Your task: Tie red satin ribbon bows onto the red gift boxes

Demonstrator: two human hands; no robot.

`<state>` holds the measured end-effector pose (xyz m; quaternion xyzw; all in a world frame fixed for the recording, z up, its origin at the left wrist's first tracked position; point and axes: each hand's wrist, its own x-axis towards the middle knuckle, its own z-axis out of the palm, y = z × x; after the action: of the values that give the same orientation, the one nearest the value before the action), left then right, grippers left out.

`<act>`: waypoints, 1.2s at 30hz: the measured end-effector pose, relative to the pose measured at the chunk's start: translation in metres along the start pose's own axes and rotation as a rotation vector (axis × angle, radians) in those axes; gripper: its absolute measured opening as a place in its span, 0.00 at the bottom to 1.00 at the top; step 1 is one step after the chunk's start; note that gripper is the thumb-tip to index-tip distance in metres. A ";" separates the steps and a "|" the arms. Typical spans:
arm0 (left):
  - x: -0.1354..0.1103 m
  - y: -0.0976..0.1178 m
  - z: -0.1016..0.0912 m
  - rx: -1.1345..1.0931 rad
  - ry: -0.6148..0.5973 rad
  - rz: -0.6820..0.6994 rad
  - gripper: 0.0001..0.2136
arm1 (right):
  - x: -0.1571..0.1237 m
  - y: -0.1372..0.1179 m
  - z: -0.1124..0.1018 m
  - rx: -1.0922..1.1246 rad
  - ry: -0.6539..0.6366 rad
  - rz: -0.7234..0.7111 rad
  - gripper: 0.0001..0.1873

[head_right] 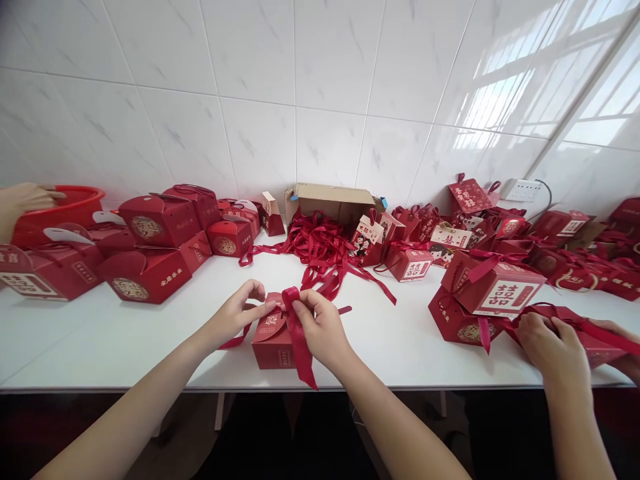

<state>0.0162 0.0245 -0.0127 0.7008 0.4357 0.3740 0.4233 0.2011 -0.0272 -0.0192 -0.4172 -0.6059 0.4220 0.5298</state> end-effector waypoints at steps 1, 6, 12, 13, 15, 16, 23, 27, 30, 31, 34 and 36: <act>0.001 -0.004 0.001 -0.041 -0.044 -0.056 0.15 | 0.000 0.000 0.000 0.029 -0.017 0.004 0.11; 0.000 -0.009 0.003 -0.187 -0.221 -0.218 0.17 | 0.000 -0.003 0.004 0.063 0.003 0.045 0.10; -0.011 0.012 -0.005 -0.188 -0.099 -0.116 0.23 | 0.001 -0.004 0.019 -0.139 0.157 -0.008 0.07; -0.014 0.018 -0.006 -0.203 -0.080 -0.096 0.23 | 0.002 -0.004 0.020 -0.204 0.176 -0.012 0.07; -0.018 0.031 -0.007 -0.222 -0.062 -0.050 0.22 | 0.003 -0.006 0.022 -0.355 0.220 -0.011 0.07; -0.020 0.038 -0.007 -0.212 -0.055 -0.016 0.21 | 0.004 -0.007 0.022 -0.423 0.231 -0.017 0.07; -0.004 0.085 0.005 -0.044 -0.119 0.170 0.18 | -0.002 -0.015 0.012 -0.551 0.042 -0.239 0.09; 0.017 0.085 0.015 -0.075 -0.043 0.183 0.13 | -0.003 -0.013 0.010 -0.487 0.071 -0.207 0.09; 0.023 0.071 0.015 -0.005 0.085 0.194 0.18 | -0.002 -0.011 0.010 -0.408 0.093 -0.189 0.14; 0.021 0.065 0.013 0.028 0.078 0.192 0.18 | -0.001 -0.010 0.010 -0.387 0.093 -0.187 0.15; 0.008 0.048 0.005 0.098 -0.048 0.170 0.15 | -0.002 -0.009 0.009 -0.311 0.087 -0.189 0.14; -0.003 0.039 0.001 0.144 -0.081 0.138 0.12 | -0.003 -0.007 0.009 -0.266 0.089 -0.193 0.13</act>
<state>0.0276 0.0110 0.0224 0.7723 0.3948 0.3412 0.3624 0.1917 -0.0329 -0.0140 -0.4418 -0.6696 0.2661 0.5344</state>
